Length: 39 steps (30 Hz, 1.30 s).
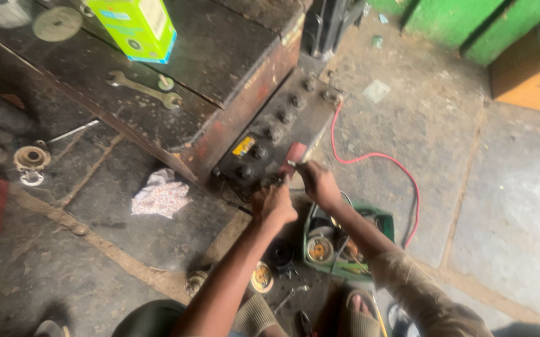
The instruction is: The person sits on the floor and uses a screwdriver to adjust a small metal component inside a circular mechanical part. They also use a sanding block to smooth a small metal piece and place it on a nearby battery. The person continues to manipulate the internal components of the circular part with the screwdriver.
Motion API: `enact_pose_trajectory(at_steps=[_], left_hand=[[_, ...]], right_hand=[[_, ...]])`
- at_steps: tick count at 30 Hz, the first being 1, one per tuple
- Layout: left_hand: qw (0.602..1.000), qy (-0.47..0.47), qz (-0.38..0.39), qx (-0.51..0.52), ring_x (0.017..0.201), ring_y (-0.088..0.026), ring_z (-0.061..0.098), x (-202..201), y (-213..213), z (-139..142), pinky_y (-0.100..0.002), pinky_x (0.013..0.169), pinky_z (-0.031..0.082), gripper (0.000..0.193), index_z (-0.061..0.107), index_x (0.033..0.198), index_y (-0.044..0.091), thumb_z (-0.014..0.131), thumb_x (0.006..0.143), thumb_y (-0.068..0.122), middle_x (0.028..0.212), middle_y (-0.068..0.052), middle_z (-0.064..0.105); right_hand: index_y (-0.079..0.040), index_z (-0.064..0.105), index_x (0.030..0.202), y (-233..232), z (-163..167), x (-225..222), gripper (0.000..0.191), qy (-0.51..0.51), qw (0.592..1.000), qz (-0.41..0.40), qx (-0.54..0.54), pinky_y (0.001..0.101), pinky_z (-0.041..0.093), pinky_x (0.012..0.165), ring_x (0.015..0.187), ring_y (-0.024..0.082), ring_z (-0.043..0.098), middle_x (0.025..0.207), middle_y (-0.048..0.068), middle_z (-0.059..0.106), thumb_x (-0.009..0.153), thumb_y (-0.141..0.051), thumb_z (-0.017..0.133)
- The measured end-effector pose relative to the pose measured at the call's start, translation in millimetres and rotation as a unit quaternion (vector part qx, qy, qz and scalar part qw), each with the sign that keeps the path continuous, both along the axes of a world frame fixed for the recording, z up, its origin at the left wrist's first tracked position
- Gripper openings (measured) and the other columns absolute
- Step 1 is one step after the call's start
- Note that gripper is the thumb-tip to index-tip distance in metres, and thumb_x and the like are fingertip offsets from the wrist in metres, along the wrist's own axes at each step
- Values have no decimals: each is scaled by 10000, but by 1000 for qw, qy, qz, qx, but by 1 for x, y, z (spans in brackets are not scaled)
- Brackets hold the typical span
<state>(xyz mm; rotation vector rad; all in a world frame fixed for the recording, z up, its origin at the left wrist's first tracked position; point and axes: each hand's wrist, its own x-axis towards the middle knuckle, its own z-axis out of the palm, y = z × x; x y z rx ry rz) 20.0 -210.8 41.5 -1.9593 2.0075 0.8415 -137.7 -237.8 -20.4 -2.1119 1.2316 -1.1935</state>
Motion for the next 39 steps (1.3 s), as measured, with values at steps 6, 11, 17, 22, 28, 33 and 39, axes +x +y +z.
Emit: enact_pose_trajectory(at_steps=[6,11,17,22,28,33,39], left_hand=[[999,13,20,-32,1269,-383,566,-5,2,-28,-509,1070,437,1118,204,1584,187,862,680,181,1366,-215,582],[999,17,45,-1,1228,-381,622,-6,-3,-35,-486,1063,481,1151,165,1650,214,799,691,156,1342,-206,627],[1000,-3,6,-12,1261,-377,585,-3,1,-15,-464,1064,470,1092,220,1603,197,850,710,192,1375,-219,584],[998,12,31,51,1171,-343,713,-1,1,3,-419,983,582,1104,188,1678,201,771,741,174,1339,-217,666],[997,8,5,-79,1207,-389,601,0,3,4,-473,978,496,1107,258,1551,188,900,649,206,1303,-232,609],[999,-3,24,44,1098,-332,739,0,0,-1,-402,927,597,1061,224,1657,253,767,746,198,1236,-187,715],[1000,-8,21,-18,1206,-348,621,-4,-1,-23,-463,1032,474,1145,189,1620,258,852,691,169,1321,-183,620]], right_hand=[[-26,678,1061,-16,-10,-11,128,-17,998,-27,51,434,525,679,813,422,655,957,210,673,941,9,647],[-50,701,1028,-18,-12,-12,199,-6,999,53,3,425,547,725,867,381,692,972,182,700,876,52,625],[-45,686,1006,-11,-16,-4,113,-30,999,28,13,410,534,698,801,352,671,952,177,697,908,8,675],[-34,710,983,-12,-22,-8,123,-26,994,-45,92,369,495,583,620,290,641,822,193,678,916,43,640],[-31,661,998,-6,-14,-6,120,-56,998,20,17,369,532,662,738,313,673,905,182,696,912,43,622],[-39,681,976,-9,-14,-1,105,-36,998,35,-38,391,536,690,820,352,686,914,185,698,906,34,652],[-40,688,999,-14,-24,-8,147,-51,997,-20,62,396,546,693,800,334,721,922,166,711,910,50,614]])
